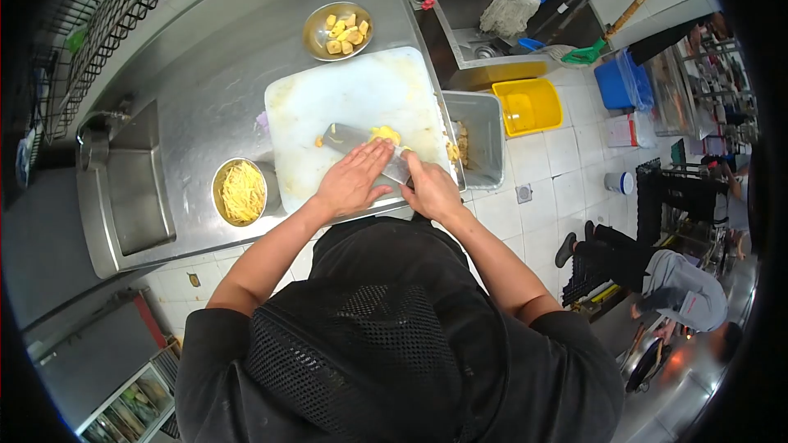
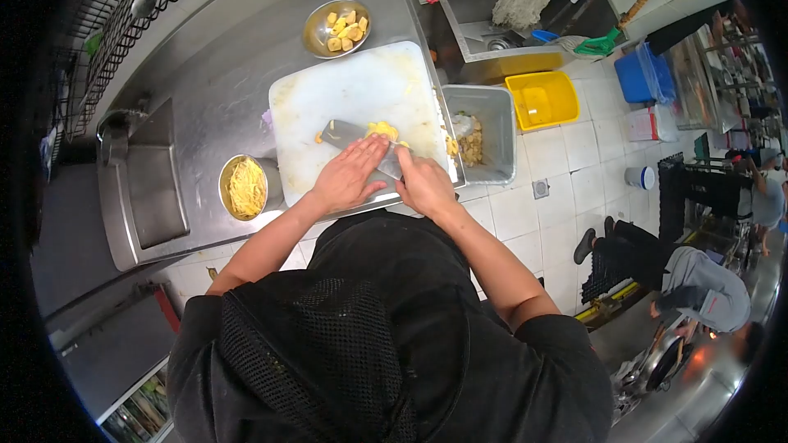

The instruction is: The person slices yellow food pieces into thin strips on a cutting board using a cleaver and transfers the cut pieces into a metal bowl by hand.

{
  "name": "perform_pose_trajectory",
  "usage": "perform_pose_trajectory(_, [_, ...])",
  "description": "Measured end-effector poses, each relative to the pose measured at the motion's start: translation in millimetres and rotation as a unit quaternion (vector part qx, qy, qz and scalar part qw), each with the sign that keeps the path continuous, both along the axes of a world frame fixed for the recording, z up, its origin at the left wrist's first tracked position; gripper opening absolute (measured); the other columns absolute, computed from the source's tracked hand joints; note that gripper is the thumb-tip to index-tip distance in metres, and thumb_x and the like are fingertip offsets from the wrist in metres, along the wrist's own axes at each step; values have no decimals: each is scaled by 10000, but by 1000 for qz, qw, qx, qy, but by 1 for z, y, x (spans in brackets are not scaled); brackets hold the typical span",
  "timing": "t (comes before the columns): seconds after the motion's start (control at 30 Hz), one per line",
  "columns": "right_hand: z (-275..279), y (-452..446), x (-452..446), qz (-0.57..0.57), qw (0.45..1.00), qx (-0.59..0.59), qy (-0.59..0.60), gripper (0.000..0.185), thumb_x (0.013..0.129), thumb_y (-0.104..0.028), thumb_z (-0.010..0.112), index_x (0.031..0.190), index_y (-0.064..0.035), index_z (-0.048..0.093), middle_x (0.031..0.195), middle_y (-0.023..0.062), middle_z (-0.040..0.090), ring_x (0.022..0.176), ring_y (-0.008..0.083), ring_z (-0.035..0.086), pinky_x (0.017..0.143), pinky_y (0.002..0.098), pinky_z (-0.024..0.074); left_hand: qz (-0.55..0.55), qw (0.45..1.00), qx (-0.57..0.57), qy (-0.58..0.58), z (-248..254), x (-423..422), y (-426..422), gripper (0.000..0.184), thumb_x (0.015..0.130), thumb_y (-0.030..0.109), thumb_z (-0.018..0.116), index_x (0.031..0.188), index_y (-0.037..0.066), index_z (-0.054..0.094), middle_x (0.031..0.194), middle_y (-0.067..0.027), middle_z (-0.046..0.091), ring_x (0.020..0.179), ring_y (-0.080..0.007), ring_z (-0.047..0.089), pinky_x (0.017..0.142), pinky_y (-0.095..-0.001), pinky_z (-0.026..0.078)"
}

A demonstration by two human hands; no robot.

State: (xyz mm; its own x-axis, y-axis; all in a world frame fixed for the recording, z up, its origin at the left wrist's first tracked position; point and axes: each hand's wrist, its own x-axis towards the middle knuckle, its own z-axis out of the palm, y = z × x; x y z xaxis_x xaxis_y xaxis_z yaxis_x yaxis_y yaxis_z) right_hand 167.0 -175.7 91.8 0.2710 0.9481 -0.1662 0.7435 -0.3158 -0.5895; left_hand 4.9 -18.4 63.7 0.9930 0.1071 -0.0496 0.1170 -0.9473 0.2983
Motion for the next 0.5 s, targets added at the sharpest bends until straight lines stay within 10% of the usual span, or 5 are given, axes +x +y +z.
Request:
perform_pose_trajectory(0.33, [-5, -116, 42, -5, 996, 52, -69, 478, 774, -101, 763, 1177, -49, 511, 857, 154, 680, 888, 383, 677, 840, 480, 513, -32, 999, 4, -23, -23, 5, 13, 731, 1050, 512, 440, 1576, 19, 315, 1646, -142, 328, 1531, -283, 296, 1260, -406, 242])
perform_pose_trajectory(0.5, [-13, -164, 55, -149, 989, 21, 9, 336, 828, -86, 703, 1116, -64, 531, 772, 153, 666, 669, 377, 657, 613, 467, 506, 18, 982, -71, -173, -45, 6, 25, 417, 969, 161, 643, 1358, 21, 584, 1453, -137, 550, 1400, -320, 483, 1106, -389, 471])
